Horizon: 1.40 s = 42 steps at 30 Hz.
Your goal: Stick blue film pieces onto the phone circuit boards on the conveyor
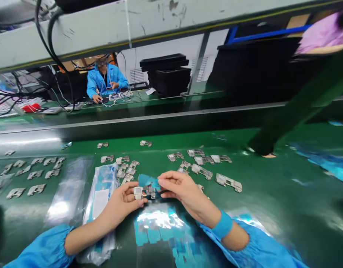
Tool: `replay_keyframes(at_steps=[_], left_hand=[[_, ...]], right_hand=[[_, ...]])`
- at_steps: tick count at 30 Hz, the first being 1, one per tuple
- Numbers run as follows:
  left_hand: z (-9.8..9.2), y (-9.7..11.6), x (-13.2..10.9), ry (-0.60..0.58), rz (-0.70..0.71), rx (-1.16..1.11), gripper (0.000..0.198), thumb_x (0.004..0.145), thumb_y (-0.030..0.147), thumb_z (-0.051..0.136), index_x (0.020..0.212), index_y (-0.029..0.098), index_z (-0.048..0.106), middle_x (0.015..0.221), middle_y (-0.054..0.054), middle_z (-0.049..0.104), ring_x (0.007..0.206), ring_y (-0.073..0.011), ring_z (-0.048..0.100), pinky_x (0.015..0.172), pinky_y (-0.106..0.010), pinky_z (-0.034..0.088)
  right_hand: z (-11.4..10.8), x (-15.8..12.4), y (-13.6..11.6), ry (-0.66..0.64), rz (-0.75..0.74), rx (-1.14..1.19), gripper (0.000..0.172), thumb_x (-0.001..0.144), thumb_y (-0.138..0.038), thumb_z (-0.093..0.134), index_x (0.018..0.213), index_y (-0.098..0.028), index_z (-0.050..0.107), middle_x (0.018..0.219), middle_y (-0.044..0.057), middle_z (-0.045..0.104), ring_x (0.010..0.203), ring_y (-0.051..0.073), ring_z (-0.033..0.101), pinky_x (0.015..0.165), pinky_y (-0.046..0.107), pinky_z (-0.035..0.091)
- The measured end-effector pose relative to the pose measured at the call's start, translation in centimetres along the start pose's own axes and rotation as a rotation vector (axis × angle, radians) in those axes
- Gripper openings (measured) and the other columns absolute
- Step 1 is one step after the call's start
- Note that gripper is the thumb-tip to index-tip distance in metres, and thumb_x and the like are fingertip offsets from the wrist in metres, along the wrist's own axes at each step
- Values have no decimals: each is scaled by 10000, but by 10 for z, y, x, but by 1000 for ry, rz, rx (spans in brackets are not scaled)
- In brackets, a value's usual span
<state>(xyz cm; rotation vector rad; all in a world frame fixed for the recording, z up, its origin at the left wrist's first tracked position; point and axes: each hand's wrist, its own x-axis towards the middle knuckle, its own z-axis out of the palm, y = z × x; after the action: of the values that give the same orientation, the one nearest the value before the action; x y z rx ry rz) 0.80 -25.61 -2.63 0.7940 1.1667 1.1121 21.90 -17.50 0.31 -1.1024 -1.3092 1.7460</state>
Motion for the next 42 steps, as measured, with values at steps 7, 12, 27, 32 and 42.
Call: replay_keyframes(at_steps=[7, 12, 27, 32, 42], left_hand=[[0, -11, -2, -52, -65, 45, 550, 702, 270, 929, 1189, 180, 688, 998, -84, 801, 917, -216, 784, 886, -350, 608], [0, -11, -8, -115, -67, 56, 506, 742, 226, 883, 1218, 226, 711, 991, -63, 806, 890, -192, 784, 828, -316, 616], [0, -4, -11, -183, -107, 136, 496, 796, 244, 826, 1273, 237, 688, 966, -76, 827, 831, -198, 788, 790, -336, 637], [-1, -5, -12, -186, -94, 157, 503, 808, 239, 822, 1291, 246, 681, 998, -80, 828, 861, -211, 794, 813, -357, 644], [-1, -7, -12, -163, -127, 183, 527, 796, 288, 829, 1301, 234, 688, 960, -93, 824, 826, -212, 777, 751, -336, 625]], right_hand=[[-13, -1, 27, -51, 99, -63, 324, 677, -526, 913, 787, -234, 827, 946, 101, 811, 865, 250, 736, 789, 347, 598], [-19, -3, 32, -118, 150, -130, 298, 695, -535, 896, 733, -247, 828, 761, 67, 792, 661, 193, 698, 621, 284, 561], [-18, -2, 28, -104, 168, -249, 279, 640, -569, 878, 672, -295, 834, 678, 82, 780, 570, 224, 698, 509, 313, 564], [-20, -3, 30, -101, 169, -251, 269, 649, -565, 874, 684, -301, 838, 681, 79, 781, 569, 220, 695, 507, 311, 561], [-19, -2, 31, -106, 169, -237, 289, 663, -575, 879, 705, -292, 843, 710, 81, 792, 604, 208, 712, 537, 276, 569]])
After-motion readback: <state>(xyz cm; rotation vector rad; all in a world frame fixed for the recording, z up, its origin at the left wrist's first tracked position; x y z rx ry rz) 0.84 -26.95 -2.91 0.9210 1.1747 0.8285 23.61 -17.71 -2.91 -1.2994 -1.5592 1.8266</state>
